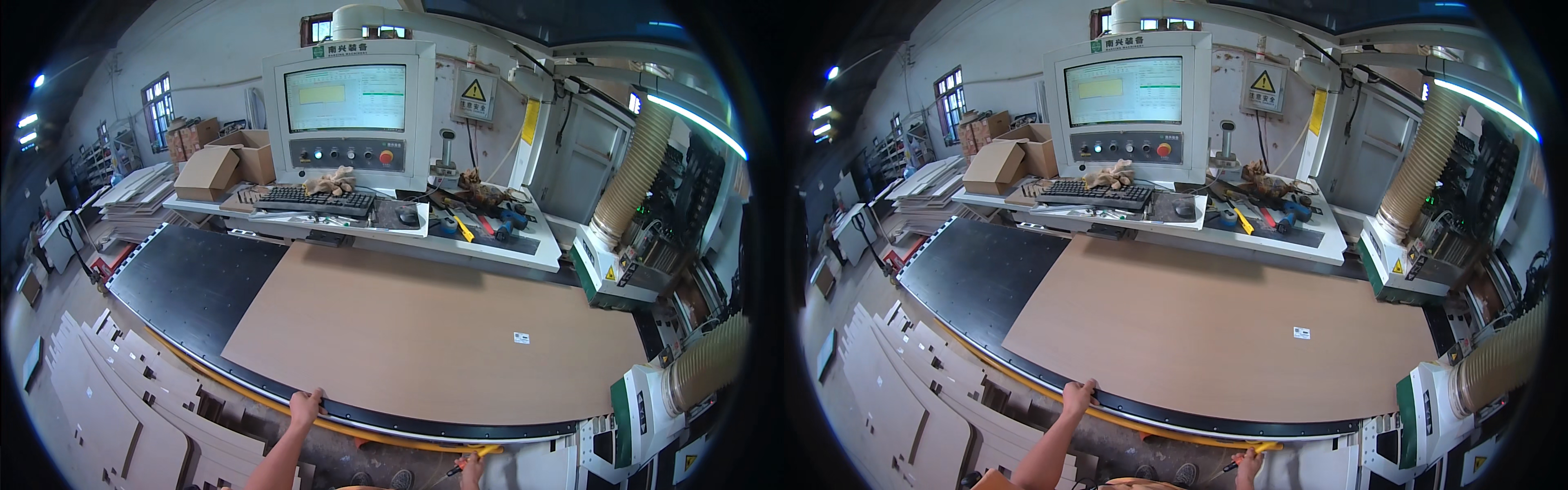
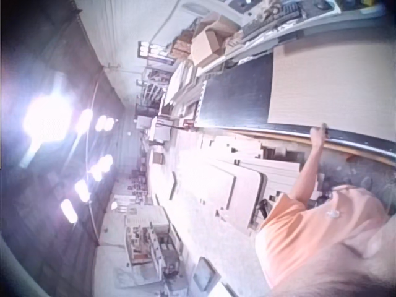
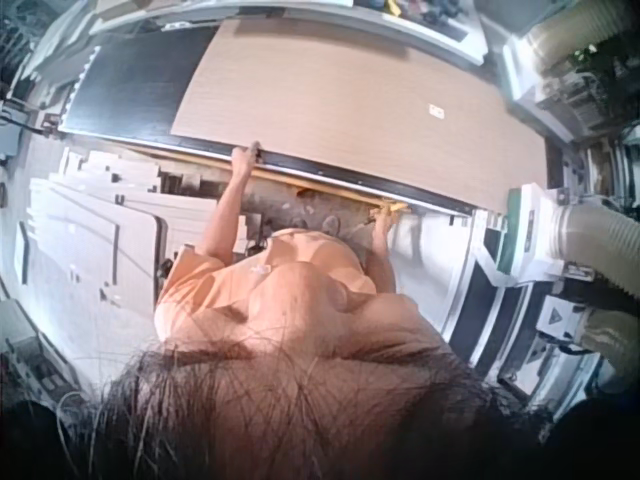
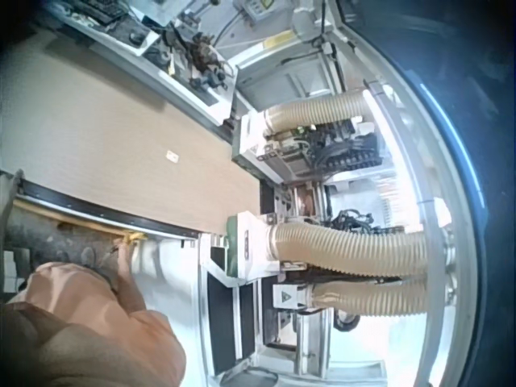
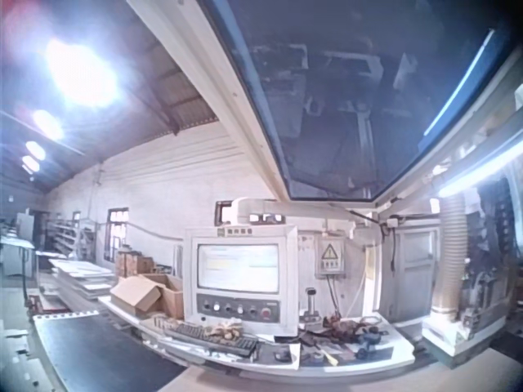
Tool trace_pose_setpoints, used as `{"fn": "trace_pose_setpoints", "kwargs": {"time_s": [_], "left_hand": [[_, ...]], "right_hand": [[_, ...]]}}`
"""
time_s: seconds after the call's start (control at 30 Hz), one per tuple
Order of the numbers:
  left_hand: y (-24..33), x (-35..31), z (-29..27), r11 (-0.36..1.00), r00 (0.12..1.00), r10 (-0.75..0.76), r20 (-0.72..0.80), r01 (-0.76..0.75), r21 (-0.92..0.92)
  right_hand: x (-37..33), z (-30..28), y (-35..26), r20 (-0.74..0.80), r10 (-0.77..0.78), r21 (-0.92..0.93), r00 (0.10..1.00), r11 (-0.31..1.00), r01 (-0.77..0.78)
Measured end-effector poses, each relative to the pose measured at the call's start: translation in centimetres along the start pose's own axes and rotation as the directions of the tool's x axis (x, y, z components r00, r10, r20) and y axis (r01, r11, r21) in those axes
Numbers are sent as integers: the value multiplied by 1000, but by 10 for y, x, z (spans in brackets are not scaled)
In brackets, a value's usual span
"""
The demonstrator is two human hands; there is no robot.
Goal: The person scrapes residue off several small white plywood panels using a yellow-handled scraper on a large worktable. They briefly walk to a machine area and touch a blue cable before returning to continue scraping additional panels.
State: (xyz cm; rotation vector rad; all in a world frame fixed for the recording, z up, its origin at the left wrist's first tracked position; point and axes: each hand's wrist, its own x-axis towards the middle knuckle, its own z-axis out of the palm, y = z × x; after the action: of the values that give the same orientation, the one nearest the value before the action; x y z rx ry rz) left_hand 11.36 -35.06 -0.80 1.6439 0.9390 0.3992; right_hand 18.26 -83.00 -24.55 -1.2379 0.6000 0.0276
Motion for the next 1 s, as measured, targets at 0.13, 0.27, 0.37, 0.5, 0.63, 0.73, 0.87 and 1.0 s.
{"fn": "trace_pose_setpoints", "kwargs": {"time_s": [0.13, 0.27, 0.37, 0.5, 0.63, 0.73, 0.87, 1.0], "left_hand": [[-1, -1, -2, 1000, 1000, 5, 10, -5, -13], [-10, 4, -5, 1000, 999, 23, 27, -23, -15], [-24, 16, -8, 999, 998, 42, 50, -42, 5], [-37, 34, -6, 993, 989, 88, 120, -78, -85], [-39, 36, -2, 993, 989, 110, 99, -105, -52], [-39, 30, 1, 991, 988, 129, 84, -126, -41], [-45, 16, 6, 981, 983, 175, 56, -179, 76], [-44, -16, 21, 993, 979, 110, 174, -117, 31]], "right_hand": [[-60, -47, -52, -116, -197, -184, 974, 967, 174], [-110, -80, -108, -147, -14, 257, 989, 965, 52], [-151, -90, -156, -230, -105, 335, 968, 925, 180], [-212, -112, -218, -81, -319, 304, 944, 894, 328], [-237, -115, -244, -134, -251, 22, 959, 966, 256], [-243, -98, -237, -75, -174, -117, 982, 979, 164], [-251, -71, -221, 365, 24, -269, 931, 960, 81], [-259, -62, -218, 663, 184, -365, 726, 926, 98]]}}
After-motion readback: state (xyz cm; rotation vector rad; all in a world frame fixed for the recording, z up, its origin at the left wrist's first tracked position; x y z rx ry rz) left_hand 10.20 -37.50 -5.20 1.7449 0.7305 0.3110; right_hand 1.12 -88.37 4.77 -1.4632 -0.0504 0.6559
